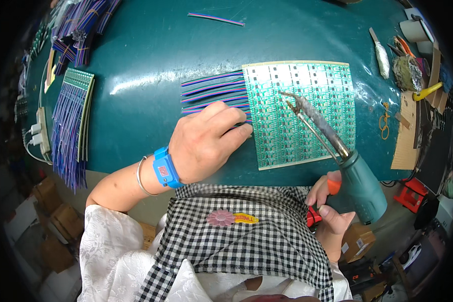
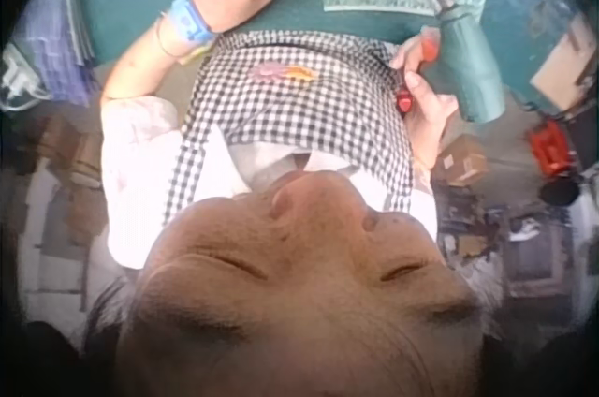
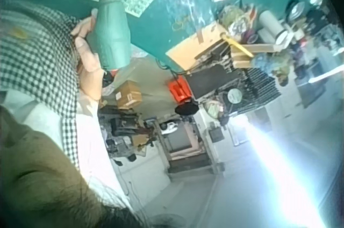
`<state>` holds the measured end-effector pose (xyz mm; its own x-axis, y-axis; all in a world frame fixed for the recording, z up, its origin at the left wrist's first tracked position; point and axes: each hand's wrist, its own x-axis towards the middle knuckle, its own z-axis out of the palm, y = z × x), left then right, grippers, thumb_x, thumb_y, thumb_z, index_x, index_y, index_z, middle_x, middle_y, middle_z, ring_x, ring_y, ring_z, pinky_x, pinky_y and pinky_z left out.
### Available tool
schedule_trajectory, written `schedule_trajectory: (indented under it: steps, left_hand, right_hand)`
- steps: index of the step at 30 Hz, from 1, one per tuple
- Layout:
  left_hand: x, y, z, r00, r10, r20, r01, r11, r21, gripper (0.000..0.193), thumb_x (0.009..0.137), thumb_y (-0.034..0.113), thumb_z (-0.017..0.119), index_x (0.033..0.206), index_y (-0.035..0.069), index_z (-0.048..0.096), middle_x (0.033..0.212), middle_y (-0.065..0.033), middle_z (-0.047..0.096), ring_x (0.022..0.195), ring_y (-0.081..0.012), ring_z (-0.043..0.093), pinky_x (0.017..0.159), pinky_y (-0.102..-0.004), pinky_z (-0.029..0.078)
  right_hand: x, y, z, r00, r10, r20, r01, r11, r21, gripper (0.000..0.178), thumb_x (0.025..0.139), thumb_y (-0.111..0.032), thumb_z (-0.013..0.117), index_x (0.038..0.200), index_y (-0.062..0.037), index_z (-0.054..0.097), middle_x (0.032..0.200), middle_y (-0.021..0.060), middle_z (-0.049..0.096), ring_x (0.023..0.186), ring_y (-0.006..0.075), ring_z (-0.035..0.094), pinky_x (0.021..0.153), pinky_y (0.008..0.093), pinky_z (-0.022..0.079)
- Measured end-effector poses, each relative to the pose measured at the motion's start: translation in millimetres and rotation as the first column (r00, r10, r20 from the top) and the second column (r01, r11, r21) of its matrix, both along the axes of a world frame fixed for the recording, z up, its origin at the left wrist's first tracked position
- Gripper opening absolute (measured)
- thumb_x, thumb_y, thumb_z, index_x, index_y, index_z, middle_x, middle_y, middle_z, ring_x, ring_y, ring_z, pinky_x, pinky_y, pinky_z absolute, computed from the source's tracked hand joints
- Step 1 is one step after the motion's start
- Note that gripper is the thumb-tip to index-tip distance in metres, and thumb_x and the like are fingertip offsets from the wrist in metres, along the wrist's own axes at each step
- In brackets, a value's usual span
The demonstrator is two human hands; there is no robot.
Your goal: The recorder is soldering multiple colored wires onto a printed circuit board using a soldering gun.
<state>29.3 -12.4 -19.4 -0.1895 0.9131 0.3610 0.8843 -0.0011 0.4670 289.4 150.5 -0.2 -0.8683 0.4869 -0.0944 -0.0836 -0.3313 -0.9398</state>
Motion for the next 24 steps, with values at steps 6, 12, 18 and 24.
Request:
schedule_trajectory:
  steps: [6, 12, 18, 24]
  left_hand:
    - [-0.9, 9.4, 9.5, 0.992, -0.026, -0.123, 0.020, 0.998, -0.055, 0.017, 0.069, 0.006, 0.066, 0.087, 0.006, 0.064, 0.085, -0.0042, 0.058, 0.077, -0.0220, 0.059, 0.063, -0.0347, 0.049]
    - [-3.6, 10.6, 11.8, 0.986, -0.097, -0.133, 0.079, 0.988, -0.132, 0.017, 0.072, 0.007, 0.064, 0.089, 0.007, 0.063, 0.084, -0.0044, 0.057, 0.076, -0.0232, 0.056, 0.065, -0.0355, 0.045]
    - [-4.7, 11.5, 0.8, 0.996, -0.080, -0.046, 0.075, 0.992, -0.103, 0.016, 0.072, 0.004, 0.064, 0.088, 0.006, 0.061, 0.083, -0.0056, 0.056, 0.075, -0.0243, 0.055, 0.065, -0.0359, 0.044]
    - [-3.1, 17.7, 3.1, 0.996, -0.076, -0.042, 0.069, 0.987, -0.145, 0.015, 0.073, 0.002, 0.063, 0.086, 0.006, 0.057, 0.085, -0.0059, 0.056, 0.074, -0.0251, 0.052, 0.065, -0.0361, 0.042]
  right_hand:
    - [-16.3, 0.1, -0.7, 0.994, -0.105, 0.021, 0.105, 0.994, 0.009, 0.065, 0.074, -0.011, 0.073, 0.129, 0.0100, 0.045, 0.063, 0.0066, 0.050, 0.061, 0.0240, 0.059, 0.057, 0.0347, 0.053]
    - [-24.7, 5.5, -8.2, 0.996, -0.076, -0.041, 0.074, 0.996, -0.052, 0.065, 0.073, -0.011, 0.071, 0.129, 0.0095, 0.045, 0.067, 0.0076, 0.050, 0.062, 0.0239, 0.059, 0.057, 0.0351, 0.053]
    - [-33.0, 9.8, -8.1, 0.997, -0.079, -0.027, 0.077, 0.995, -0.064, 0.065, 0.073, -0.015, 0.069, 0.129, 0.0070, 0.047, 0.069, 0.0060, 0.050, 0.069, 0.0238, 0.060, 0.066, 0.0390, 0.054]
    - [-41.5, 12.0, -10.4, 0.985, -0.122, -0.119, 0.108, 0.987, -0.117, 0.063, 0.073, -0.012, 0.068, 0.130, 0.0049, 0.049, 0.070, 0.0069, 0.055, 0.088, 0.0257, 0.062, 0.106, 0.0569, 0.040]
